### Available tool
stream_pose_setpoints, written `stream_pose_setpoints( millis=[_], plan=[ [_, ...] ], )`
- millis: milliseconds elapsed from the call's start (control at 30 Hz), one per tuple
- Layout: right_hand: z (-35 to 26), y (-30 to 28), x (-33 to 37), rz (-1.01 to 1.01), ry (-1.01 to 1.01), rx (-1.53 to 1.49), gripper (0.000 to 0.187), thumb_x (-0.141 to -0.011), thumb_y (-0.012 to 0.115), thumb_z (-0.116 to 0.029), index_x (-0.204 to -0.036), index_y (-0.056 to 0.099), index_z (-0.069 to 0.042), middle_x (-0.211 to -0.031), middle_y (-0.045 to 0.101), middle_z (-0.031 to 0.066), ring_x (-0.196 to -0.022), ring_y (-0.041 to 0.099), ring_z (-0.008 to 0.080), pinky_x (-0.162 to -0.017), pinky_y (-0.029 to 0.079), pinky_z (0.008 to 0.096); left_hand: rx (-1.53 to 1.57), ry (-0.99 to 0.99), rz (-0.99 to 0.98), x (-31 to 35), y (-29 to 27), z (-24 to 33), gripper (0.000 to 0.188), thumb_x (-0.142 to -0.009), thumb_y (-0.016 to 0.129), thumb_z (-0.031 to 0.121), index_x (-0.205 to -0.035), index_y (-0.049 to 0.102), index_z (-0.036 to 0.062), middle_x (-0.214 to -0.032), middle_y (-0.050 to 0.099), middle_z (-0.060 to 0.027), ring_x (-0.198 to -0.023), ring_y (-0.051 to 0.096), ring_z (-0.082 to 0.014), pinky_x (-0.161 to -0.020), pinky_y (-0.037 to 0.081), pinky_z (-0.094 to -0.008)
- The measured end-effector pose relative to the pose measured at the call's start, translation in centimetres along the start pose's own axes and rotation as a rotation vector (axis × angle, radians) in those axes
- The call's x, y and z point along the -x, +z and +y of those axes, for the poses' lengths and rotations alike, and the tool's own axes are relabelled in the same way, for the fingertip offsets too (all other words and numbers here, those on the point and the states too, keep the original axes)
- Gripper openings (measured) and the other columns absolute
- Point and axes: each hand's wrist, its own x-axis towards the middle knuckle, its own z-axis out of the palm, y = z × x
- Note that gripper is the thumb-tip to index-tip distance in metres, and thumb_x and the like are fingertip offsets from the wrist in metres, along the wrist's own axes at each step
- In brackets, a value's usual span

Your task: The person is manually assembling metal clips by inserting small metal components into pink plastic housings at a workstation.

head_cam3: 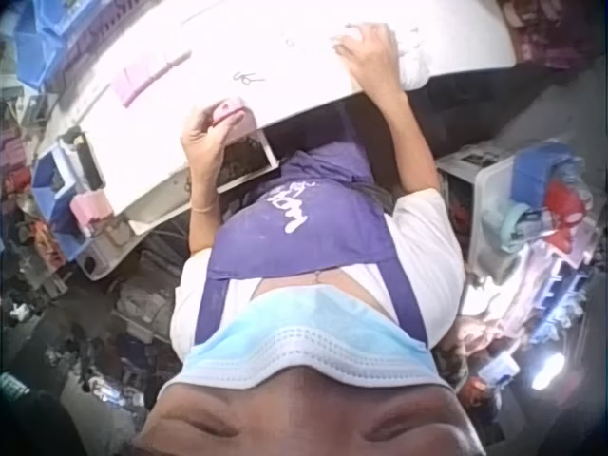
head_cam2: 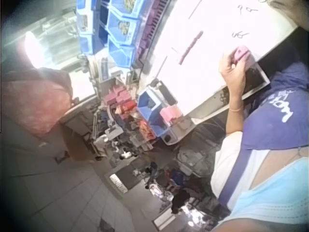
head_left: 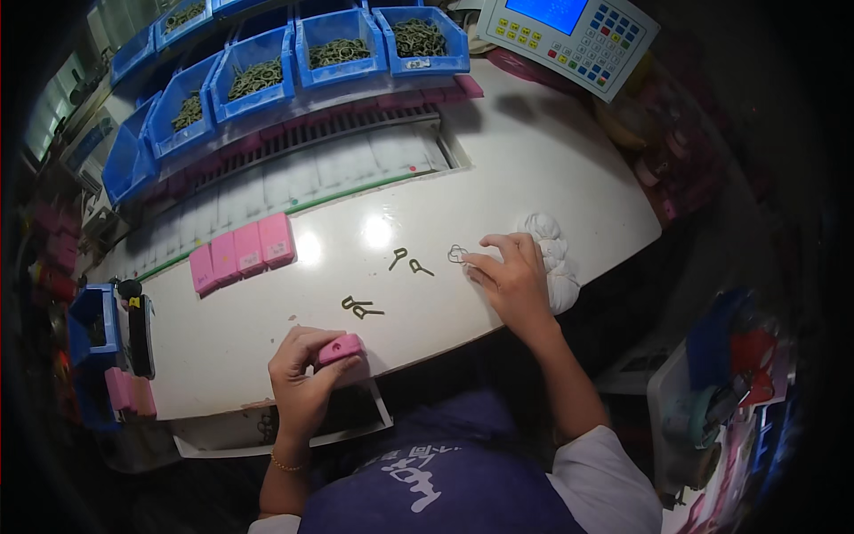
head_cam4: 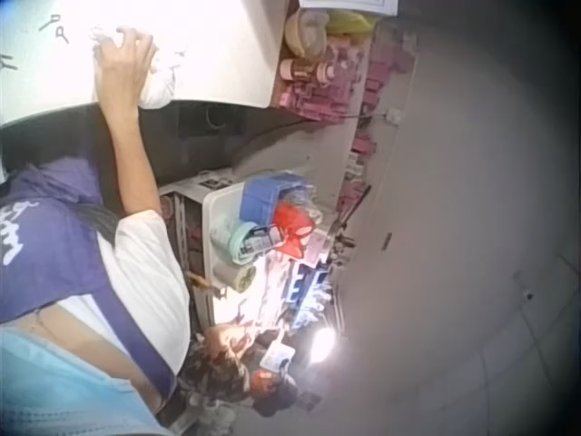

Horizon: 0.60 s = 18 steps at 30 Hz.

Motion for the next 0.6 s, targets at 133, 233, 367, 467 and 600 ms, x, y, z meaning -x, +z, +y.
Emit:
stream_pose_setpoints(
  millis=[133, 233, 367, 467, 600],
  plan=[
    [1.4, 1.1, -0.2, -0.042, -0.057, 0.045, 0.019, -0.075, 0.077, -0.015, -0.093, 0.073, -0.013, -0.107, 0.062, 0.0024, -0.102, 0.053, 0.0263, -0.089, 0.043, 0.0397, -0.147, 0.012, 0.051, -0.2, -0.1, -0.1, 0.025, -0.073, 0.075, -0.007, -0.097, 0.071, -0.0001, -0.091, 0.063, -0.0044, -0.075, 0.056, -0.0101, -0.066, 0.045, -0.0225],
    [1.2, 1.3, -0.9, -0.047, -0.146, 0.082, 0.017, -0.077, 0.073, -0.011, -0.093, 0.068, -0.008, -0.106, 0.060, 0.0054, -0.102, 0.053, 0.0280, -0.090, 0.043, 0.0417, -0.282, 0.057, 0.020, 0.0, -0.8, 0.0, 0.031, -0.071, 0.075, -0.007, -0.101, 0.070, -0.0001, -0.092, 0.062, -0.0050, -0.075, 0.054, -0.0108, -0.064, 0.043, -0.0229],
    [1.3, 2.2, -0.7, -0.082, -0.123, 0.004, 0.013, -0.081, 0.067, -0.005, -0.093, 0.061, -0.005, -0.107, 0.058, 0.0093, -0.103, 0.051, 0.0305, -0.092, 0.041, 0.0436, -0.230, 0.033, 0.025, -0.4, -0.2, 0.1, 0.038, -0.069, 0.079, 0.001, -0.107, 0.070, 0.0026, -0.097, 0.063, -0.0079, -0.087, 0.059, -0.0177, -0.083, 0.049, -0.0309],
    [-1.4, 1.1, -0.7, -0.105, 0.096, -0.284, 0.010, -0.086, 0.060, 0.000, -0.095, 0.057, -0.002, -0.110, 0.054, 0.0140, -0.107, 0.046, 0.0330, -0.096, 0.038, 0.0430, -0.332, 0.102, 0.048, -0.1, -0.2, -0.3, 0.055, -0.066, 0.085, 0.009, -0.118, 0.068, 0.0061, -0.110, 0.059, -0.0095, -0.096, 0.056, -0.0217, -0.087, 0.046, -0.0361],
    [-7.0, -1.2, -0.6, -0.182, 0.099, -0.564, 0.009, -0.089, 0.060, -0.001, -0.098, 0.057, -0.003, -0.110, 0.055, 0.0139, -0.108, 0.046, 0.0320, -0.098, 0.037, 0.0420, -0.517, 0.217, 0.081, 0.1, 0.0, 2.4, 0.052, -0.067, 0.086, 0.012, -0.116, 0.070, 0.0090, -0.116, 0.058, -0.0098, -0.104, 0.051, -0.0258, -0.091, 0.044, -0.0387]
  ],
)
